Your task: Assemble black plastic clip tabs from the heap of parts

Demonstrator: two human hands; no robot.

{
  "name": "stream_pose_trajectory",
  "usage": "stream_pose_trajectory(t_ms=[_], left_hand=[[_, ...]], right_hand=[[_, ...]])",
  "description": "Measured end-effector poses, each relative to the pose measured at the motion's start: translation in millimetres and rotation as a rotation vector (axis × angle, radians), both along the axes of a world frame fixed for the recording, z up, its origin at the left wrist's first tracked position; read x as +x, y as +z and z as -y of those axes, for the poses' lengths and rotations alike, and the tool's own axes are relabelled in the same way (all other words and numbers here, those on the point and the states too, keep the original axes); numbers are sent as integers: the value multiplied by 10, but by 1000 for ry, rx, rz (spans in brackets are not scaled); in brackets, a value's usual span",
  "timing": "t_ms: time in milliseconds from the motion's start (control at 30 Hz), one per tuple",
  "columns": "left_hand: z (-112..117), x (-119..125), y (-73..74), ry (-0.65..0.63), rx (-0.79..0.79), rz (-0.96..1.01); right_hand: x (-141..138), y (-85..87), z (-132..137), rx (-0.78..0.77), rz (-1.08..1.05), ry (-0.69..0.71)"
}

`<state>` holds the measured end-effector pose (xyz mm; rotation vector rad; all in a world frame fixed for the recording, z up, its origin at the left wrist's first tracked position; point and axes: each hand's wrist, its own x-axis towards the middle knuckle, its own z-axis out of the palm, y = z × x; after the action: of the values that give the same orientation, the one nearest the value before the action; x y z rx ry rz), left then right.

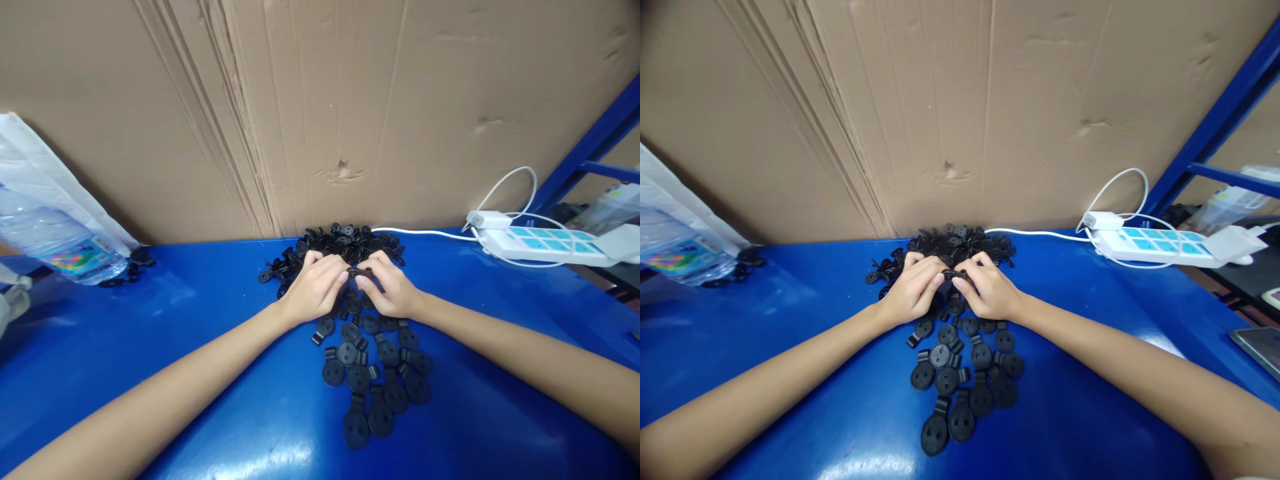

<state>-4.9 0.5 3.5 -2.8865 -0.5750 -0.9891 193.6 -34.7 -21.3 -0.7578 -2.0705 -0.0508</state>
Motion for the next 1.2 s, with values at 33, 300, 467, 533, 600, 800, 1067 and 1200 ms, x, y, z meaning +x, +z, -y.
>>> stream_pose_trajectory(t_ms=[33, 300, 467, 533, 600, 800, 1067, 1200], left_hand=[[-4, 1, -6, 4, 7, -1], [-23, 4, -20, -16, 49, 26], [-8, 5, -5, 1, 39, 41], [-1, 5, -3, 10, 36, 54], [3, 7, -2, 14, 24, 71], [1, 15, -7, -20, -3, 96], [-15, 1, -15, -2, -22, 22], [-20, -7, -18, 9, -20, 7]], right_hand=[[0, -3, -1, 0, 0, 1], [-16, 17, 12, 0, -17, -8], [-28, 4, 21, -16, -46, -3], [-28, -8, 15, -25, -41, 5], [-23, -17, 5, -38, -31, 1], [-9, -5, 1, -62, -14, -35], [-14, -1, 8, -77, -44, 1], [-20, 5, 9, -78, -54, 21]])
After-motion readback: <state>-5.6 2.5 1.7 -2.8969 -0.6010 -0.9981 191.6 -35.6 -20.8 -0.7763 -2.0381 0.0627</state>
